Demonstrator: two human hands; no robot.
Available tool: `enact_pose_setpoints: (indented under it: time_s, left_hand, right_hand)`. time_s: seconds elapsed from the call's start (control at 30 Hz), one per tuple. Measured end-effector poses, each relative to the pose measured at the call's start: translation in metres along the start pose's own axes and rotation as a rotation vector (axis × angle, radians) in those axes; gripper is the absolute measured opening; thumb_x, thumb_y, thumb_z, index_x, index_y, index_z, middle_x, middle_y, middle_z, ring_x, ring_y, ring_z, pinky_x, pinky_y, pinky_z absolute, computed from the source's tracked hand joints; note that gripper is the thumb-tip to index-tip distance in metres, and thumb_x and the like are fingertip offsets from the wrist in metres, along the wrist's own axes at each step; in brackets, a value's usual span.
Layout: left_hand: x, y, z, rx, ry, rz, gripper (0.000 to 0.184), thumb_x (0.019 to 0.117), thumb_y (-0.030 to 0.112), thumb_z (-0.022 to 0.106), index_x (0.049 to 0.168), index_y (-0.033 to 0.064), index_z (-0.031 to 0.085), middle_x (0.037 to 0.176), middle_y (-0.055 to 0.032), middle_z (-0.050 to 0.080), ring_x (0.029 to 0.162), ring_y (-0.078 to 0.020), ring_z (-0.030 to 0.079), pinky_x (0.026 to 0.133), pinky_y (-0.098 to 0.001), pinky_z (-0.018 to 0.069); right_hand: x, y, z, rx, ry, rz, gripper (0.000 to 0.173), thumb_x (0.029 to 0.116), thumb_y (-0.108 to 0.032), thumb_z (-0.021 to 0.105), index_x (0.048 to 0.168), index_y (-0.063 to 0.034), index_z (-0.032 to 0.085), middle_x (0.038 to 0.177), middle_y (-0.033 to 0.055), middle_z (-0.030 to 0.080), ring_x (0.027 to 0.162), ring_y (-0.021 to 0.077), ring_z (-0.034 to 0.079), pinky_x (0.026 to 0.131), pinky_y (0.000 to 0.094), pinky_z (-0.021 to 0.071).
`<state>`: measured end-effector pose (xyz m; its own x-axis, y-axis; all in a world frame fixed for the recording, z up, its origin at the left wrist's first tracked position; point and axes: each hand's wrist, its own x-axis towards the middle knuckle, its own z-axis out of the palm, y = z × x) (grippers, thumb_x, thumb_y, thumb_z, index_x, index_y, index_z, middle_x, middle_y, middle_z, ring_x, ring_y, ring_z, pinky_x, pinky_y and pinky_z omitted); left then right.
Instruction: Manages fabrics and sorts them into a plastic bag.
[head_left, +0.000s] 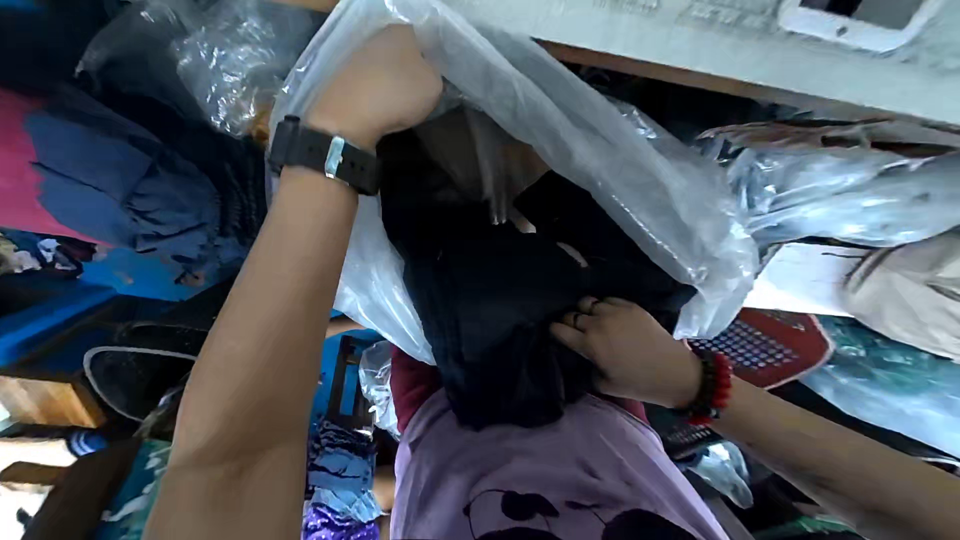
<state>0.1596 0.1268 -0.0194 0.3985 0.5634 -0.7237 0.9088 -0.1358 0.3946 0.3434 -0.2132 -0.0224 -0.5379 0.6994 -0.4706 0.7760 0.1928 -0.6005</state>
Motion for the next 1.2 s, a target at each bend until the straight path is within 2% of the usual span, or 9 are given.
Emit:
enact_pose_setpoints:
  time_s: [0.17,0.27,0.4,0.57,0.67,0.8,0.97,1.03,1.2]
  left_hand:
    - [-0.038,-0.001,0.033,0.157,-0.081,0.21,0.029,0.1025,0.017,0.051,0.122,0.0011,0.065,0.111,-0.0242,0.068,0.107,-0.0416,0.066,0.087,-0.0655,0.0492]
    - [-0.04,-0.026,0.103,0.201,-0.165,0.211,0.063,0.0929,0.022,0.067,0.149,0.0038,0.046,0.131,-0.0264,0.063,0.123,-0.0443,0.061,0.098,-0.0688,0.0473]
    - [-0.055,-0.029,0.185,0.294,-0.379,0.052,0.108,0.0799,0.036,0.083,0.165,0.018,0.019,0.147,-0.0334,0.048,0.127,-0.0521,0.055,0.098,-0.0704,0.0461]
    - [-0.045,-0.016,0.18,0.323,-0.504,0.093,0.091,0.088,0.029,0.078,0.163,0.0184,0.027,0.153,-0.0283,0.042,0.133,-0.0514,0.048,0.1,-0.0687,0.0442]
    - [-0.04,-0.03,0.176,0.327,-0.506,0.094,0.089,0.0883,0.031,0.078,0.163,0.0198,0.029,0.158,-0.0277,0.036,0.138,-0.052,0.043,0.101,-0.0694,0.0425]
    - [-0.055,-0.026,0.182,0.367,-0.433,0.111,0.093,0.0829,0.029,0.083,0.161,0.0167,0.033,0.157,-0.0298,0.035,0.134,-0.0536,0.045,0.095,-0.0691,0.0471]
    - [-0.073,-0.018,0.16,0.253,-0.136,0.048,0.092,0.0784,0.019,0.086,0.155,0.0038,0.038,0.147,-0.0359,0.043,0.117,-0.0541,0.059,0.089,-0.0695,0.052]
    - [-0.071,-0.023,0.137,0.243,-0.073,0.026,0.1,0.0789,0.02,0.086,0.16,0.0048,0.029,0.144,-0.0381,0.045,0.117,-0.0563,0.058,0.09,-0.0716,0.0501]
    - [-0.084,-0.037,0.125,0.283,-0.1,-0.074,0.114,0.0689,0.02,0.094,0.161,0.0075,0.027,0.141,-0.0377,0.048,0.122,-0.0556,0.055,0.093,-0.0718,0.0483]
  right_hand:
    - [0.004,0.059,-0.018,0.249,0.113,0.523,0.053,0.0684,-0.014,0.088,0.115,0.0005,0.068,0.096,0.0303,0.067,0.092,0.0532,0.066,0.071,0.0734,0.0487]
    - [0.032,0.141,-0.014,0.496,0.298,0.897,0.055,0.083,-0.024,0.082,0.129,-0.0016,0.063,0.118,0.0284,0.067,0.113,0.0458,0.064,0.095,0.072,0.0474]
    - [0.067,0.224,-0.006,0.588,0.401,1.181,0.065,0.0839,-0.033,0.08,0.131,0.0059,0.059,0.125,0.0331,0.062,0.12,0.0496,0.059,0.1,0.0719,0.0442]
    - [0.081,0.193,-0.036,0.252,0.215,1.087,0.081,0.0895,-0.04,0.074,0.146,0.0097,0.044,0.141,0.0404,0.048,0.132,0.0586,0.047,0.103,0.0773,0.0373]
    - [0.071,0.132,-0.042,0.06,0.215,0.76,0.108,0.0763,-0.026,0.088,0.159,0.0045,0.025,0.158,0.0415,0.023,0.144,0.0629,0.026,0.11,0.0803,0.0272]
    - [0.111,0.081,0.006,0.205,0.138,0.527,0.134,0.0586,-0.046,0.098,0.166,-0.0268,0.02,0.169,0.03,0.003,0.149,0.0578,0.021,0.108,0.0782,0.0326]
    - [0.164,0.07,0.048,0.306,0.104,0.568,0.1,0.067,-0.033,0.093,0.153,-0.0279,0.044,0.153,0.0309,0.039,0.132,0.0536,0.048,0.093,0.0665,0.0521]
    - [0.147,0.05,0.048,0.332,0.1,0.494,0.08,0.0742,-0.02,0.087,0.146,-0.0232,0.052,0.141,0.0301,0.052,0.115,0.049,0.062,0.083,0.0614,0.0564]
    - [0.05,0.057,0.031,0.482,0.442,0.601,0.069,0.0734,-0.012,0.088,0.136,-0.0099,0.059,0.12,0.028,0.065,0.099,0.0484,0.067,0.076,0.0678,0.0553]
